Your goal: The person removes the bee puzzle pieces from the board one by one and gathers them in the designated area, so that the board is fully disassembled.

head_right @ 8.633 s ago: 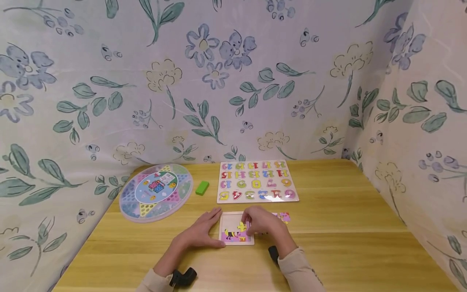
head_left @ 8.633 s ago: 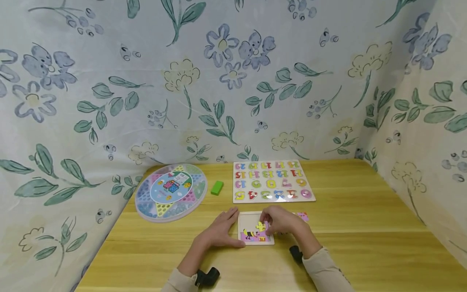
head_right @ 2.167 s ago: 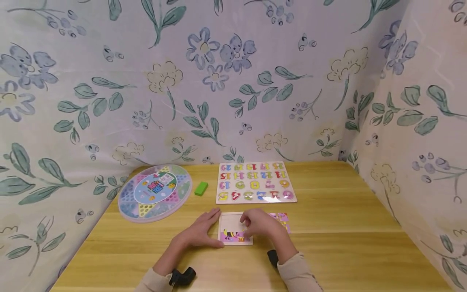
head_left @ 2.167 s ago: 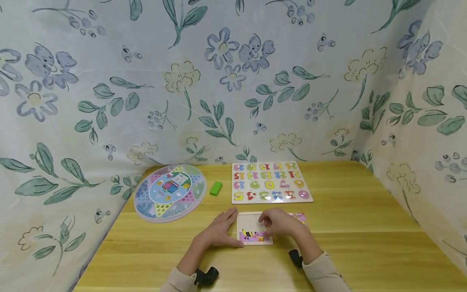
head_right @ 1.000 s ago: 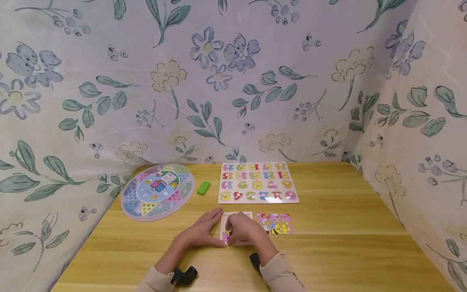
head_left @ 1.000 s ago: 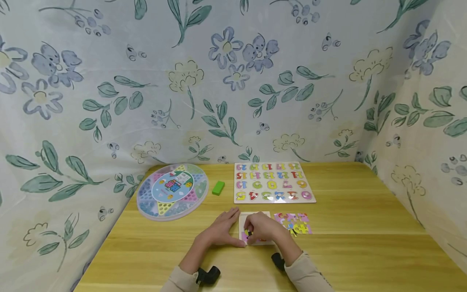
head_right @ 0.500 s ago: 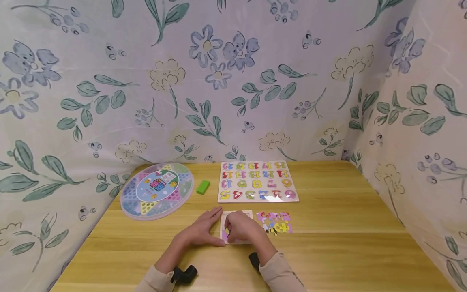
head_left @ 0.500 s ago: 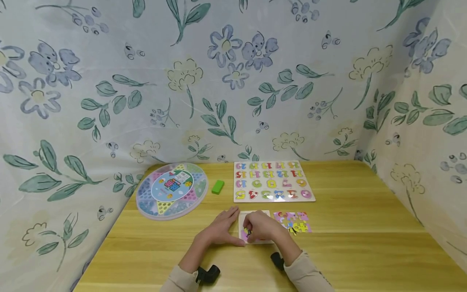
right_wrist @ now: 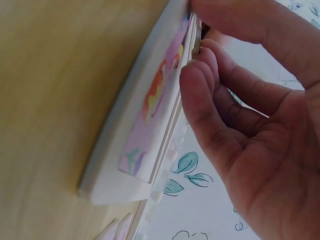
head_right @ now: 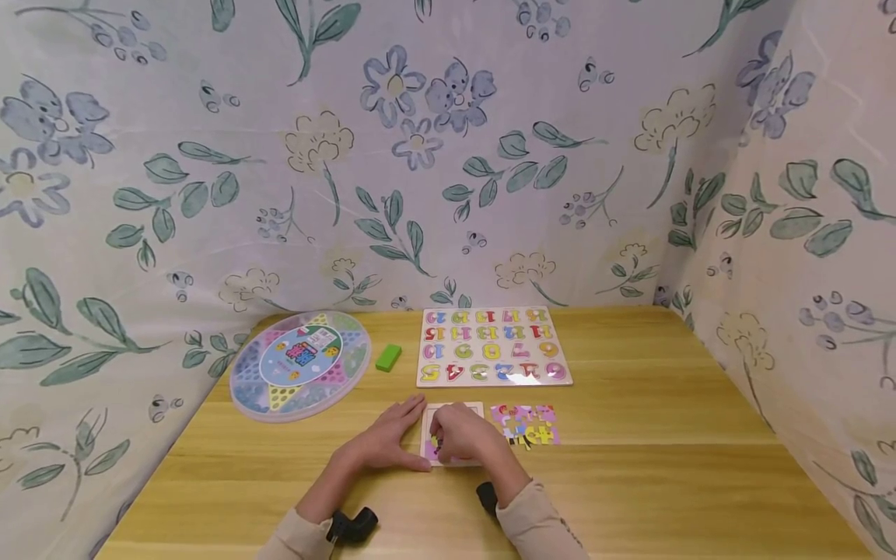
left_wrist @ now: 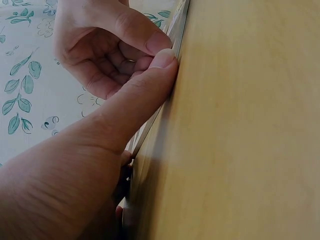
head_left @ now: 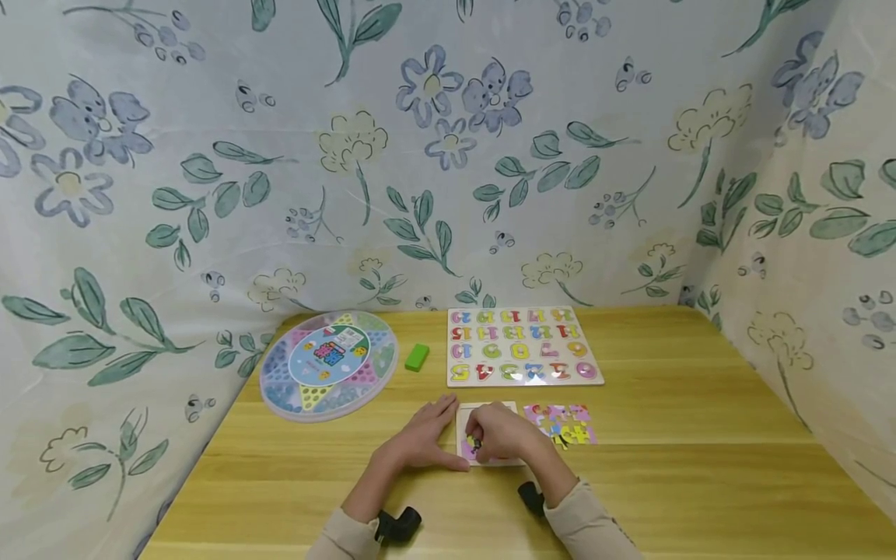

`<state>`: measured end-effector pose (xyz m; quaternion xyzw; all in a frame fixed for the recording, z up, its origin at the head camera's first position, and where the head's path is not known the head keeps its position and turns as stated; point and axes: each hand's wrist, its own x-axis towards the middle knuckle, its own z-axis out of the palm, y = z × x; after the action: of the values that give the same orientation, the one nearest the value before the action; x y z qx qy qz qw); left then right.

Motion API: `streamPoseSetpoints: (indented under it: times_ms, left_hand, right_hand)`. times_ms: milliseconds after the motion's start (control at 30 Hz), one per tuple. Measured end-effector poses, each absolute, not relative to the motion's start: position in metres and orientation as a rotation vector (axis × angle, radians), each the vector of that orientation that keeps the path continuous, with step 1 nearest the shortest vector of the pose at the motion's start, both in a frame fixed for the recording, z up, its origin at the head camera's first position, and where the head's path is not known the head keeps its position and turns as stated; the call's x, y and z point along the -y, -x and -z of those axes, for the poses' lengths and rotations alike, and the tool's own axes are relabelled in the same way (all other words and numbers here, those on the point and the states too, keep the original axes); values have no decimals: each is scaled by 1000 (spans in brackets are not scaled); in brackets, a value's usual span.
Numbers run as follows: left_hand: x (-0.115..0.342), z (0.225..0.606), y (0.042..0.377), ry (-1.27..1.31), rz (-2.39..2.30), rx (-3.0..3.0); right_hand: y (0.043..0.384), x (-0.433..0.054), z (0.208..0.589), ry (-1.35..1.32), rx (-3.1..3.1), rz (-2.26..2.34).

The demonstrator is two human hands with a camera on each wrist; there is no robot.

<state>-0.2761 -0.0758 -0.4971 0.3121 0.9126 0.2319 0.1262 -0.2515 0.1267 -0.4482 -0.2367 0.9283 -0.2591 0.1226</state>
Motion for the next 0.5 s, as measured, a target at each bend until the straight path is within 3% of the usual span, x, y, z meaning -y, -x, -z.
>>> streamPoseSetpoints:
  times_ms: [500]
  left_hand:
    - [76, 498, 277, -898, -658, -2666]
  right_hand:
    - [252, -130, 443, 614, -2676, 822]
